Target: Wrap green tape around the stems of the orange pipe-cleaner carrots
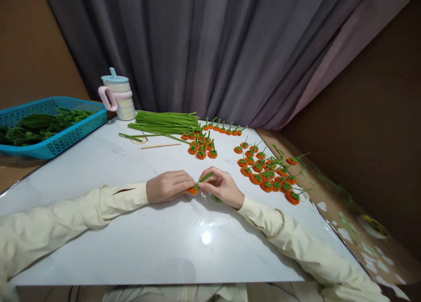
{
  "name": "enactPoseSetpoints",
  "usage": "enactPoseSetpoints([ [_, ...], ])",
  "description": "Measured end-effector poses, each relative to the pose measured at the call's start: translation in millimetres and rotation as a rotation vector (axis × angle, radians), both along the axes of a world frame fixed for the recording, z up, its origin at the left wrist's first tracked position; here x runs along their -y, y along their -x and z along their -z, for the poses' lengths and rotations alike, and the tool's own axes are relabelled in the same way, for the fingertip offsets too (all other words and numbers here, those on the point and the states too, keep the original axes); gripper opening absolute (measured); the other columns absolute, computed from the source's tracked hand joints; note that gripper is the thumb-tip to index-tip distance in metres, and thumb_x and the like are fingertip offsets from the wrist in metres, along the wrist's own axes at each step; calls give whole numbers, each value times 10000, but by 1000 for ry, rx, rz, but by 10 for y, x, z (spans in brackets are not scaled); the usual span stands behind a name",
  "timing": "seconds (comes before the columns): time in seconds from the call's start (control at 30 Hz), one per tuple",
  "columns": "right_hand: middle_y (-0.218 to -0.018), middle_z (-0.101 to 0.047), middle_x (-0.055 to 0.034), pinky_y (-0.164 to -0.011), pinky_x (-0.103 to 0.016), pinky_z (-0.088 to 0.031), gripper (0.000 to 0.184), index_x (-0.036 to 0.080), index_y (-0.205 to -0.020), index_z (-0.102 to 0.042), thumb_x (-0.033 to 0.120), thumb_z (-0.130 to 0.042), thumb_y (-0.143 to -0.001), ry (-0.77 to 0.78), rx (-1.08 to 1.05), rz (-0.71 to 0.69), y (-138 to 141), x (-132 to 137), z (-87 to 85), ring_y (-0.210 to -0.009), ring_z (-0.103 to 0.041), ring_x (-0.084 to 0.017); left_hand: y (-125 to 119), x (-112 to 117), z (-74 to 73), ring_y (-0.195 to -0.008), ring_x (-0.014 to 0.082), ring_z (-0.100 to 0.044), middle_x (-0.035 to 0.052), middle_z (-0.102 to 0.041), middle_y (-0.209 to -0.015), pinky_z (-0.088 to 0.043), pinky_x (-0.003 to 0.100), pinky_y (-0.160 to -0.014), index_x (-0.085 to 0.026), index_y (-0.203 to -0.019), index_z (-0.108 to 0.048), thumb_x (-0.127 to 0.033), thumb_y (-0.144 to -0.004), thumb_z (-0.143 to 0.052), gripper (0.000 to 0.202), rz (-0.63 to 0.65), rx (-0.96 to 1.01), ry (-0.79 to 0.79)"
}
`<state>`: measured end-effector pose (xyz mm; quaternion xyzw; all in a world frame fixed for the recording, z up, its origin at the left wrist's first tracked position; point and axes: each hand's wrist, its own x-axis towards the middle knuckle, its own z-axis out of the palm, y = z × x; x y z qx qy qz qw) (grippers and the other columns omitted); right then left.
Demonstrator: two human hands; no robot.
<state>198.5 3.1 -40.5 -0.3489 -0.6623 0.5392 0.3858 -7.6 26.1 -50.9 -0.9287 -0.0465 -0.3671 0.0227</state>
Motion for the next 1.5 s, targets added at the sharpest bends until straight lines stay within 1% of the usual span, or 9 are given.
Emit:
enactPoseSetpoints([
  [0.33,-676,-641,-20,-514,-211,-458,304,158,-847,-528,376,-689,-709,-13,12,-49,-24,-3,5,-538,-575,-97,10,-2,-6,-799,188,-584,139,-636,-821,-505,297,-667,-114,-1062,-505,-117,-915,-332,227,17,-6,-45],
  [0.5,-685,-636,-9,-511,-209,-450,329,177,-982,-513,354,-657,-744,-108,59,-12,-9,23,-9,-516,-558,-91,6,9,1,-792,190,-568,137,-631,-818,-505,309,-664,-111,-1077,-496,-107,-906,-363,216,49,32,52],
  [0.6,-698,-633,-12,-526,-212,-452,277,176,-963,-539,344,-634,-765,-167,93,-17,-3,19,-9,-518,-558,-89,2,18,2,-804,186,-564,136,-624,-829,-506,317,-684,-111,-1090,-491,-94,-901,-374,223,71,80,126],
  [0.83,-793,-577,-7,-556,-187,-446,281,187,-960,-516,319,-655,-755,-49,-11,-145,-17,-43,20,-673,-572,-94,7,17,5,-818,189,-567,134,-628,-827,-504,320,-693,-124,-1091,-496,-88,-900,-381,226,103,101,140],
  [0.97,-859,-561,-25,-660,-220,-475,235,158,-868,-559,312,-675,-733,-40,-20,-187,-26,-71,23,-752,-566,-102,18,12,19,-831,197,-565,145,-636,-846,-501,327,-703,-114,-1115,-485,-79,-893,-388,244,131,75,128],
  [1.03,-840,-575,-28,-695,-241,-483,237,144,-819,-579,312,-700,-704,-11,-23,-192,-30,-81,30,-750,-575,-110,18,17,21,-829,202,-568,152,-638,-854,-502,325,-695,-109,-1115,-486,-78,-892,-385,247,149,61,118],
  [1.13,-740,-601,-18,-637,-236,-489,267,136,-782,-588,325,-731,-658,50,4,-169,-33,-81,44,-663,-586,-109,10,35,18,-821,207,-565,157,-639,-852,-500,325,-683,-109,-1108,-487,-82,-894,-372,244,172,43,121],
  [1.27,-681,-605,-4,-582,-224,-484,274,146,-775,-581,325,-738,-640,33,12,-96,-21,-53,37,-594,-580,-102,-1,71,4,-792,193,-557,141,-632,-827,-492,316,-686,-119,-1060,-512,-71,-881,-391,222,166,48,248],
  [1.5,-646,-622,-4,-535,-195,-433,24,153,-715,-655,167,-641,-701,-286,143,24,-4,10,-19,-540,-514,-78,-15,123,-46,-710,140,-565,85,-633,-760,-478,229,-658,-125,-894,-588,-141,-871,-480,112,73,84,572],
])
